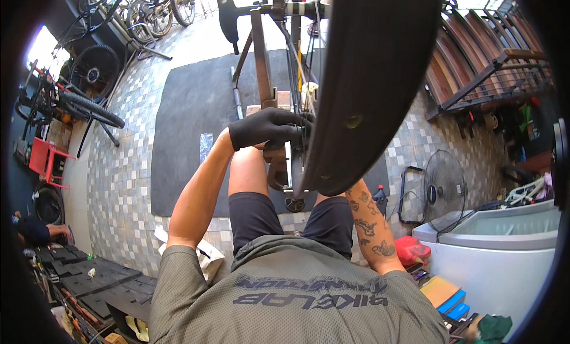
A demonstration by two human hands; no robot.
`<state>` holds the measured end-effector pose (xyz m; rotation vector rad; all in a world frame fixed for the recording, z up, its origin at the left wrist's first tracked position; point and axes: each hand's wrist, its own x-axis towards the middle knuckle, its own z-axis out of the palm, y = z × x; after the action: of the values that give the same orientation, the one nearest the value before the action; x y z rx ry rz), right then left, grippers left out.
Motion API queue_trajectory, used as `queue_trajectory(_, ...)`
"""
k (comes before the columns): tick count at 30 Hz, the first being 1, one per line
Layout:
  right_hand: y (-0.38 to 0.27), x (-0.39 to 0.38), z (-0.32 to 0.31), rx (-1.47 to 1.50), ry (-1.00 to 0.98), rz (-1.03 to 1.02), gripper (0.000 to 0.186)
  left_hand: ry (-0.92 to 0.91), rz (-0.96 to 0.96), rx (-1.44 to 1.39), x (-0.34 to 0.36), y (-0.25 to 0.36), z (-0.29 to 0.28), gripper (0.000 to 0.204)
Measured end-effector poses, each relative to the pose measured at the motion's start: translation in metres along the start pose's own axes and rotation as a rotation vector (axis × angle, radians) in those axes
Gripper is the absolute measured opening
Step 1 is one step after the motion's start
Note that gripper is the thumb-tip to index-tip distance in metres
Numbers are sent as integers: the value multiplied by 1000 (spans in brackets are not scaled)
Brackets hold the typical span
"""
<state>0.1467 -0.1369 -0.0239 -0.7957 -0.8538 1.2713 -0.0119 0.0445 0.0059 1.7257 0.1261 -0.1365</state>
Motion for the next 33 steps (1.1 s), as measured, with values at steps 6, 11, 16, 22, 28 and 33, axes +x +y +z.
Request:
queue_trajectory(6,-2,3,-14,-57,-50,86,62,83,-55,-46,1,-2,-3,36)
queue_trajectory(11,4,2,-17,-77,-24,91,66,283,-31,-38,0,16,20,23)
queue_trajectory(16,5,4,-22,-188,-103,8,72,619,-33,215,4,29,56,28)
queue_trajectory(22,2,1,-17,-196,-27,-38,56,645,-37,419,5,30,55,30)
queue_trajectory(28,4,6,-24,-219,132,-48,28,790,35,-12,-23,46,54,37)
queue_trajectory(33,0,9,-18,-224,379,-158,24,590,110,77,-22,50,72,61)
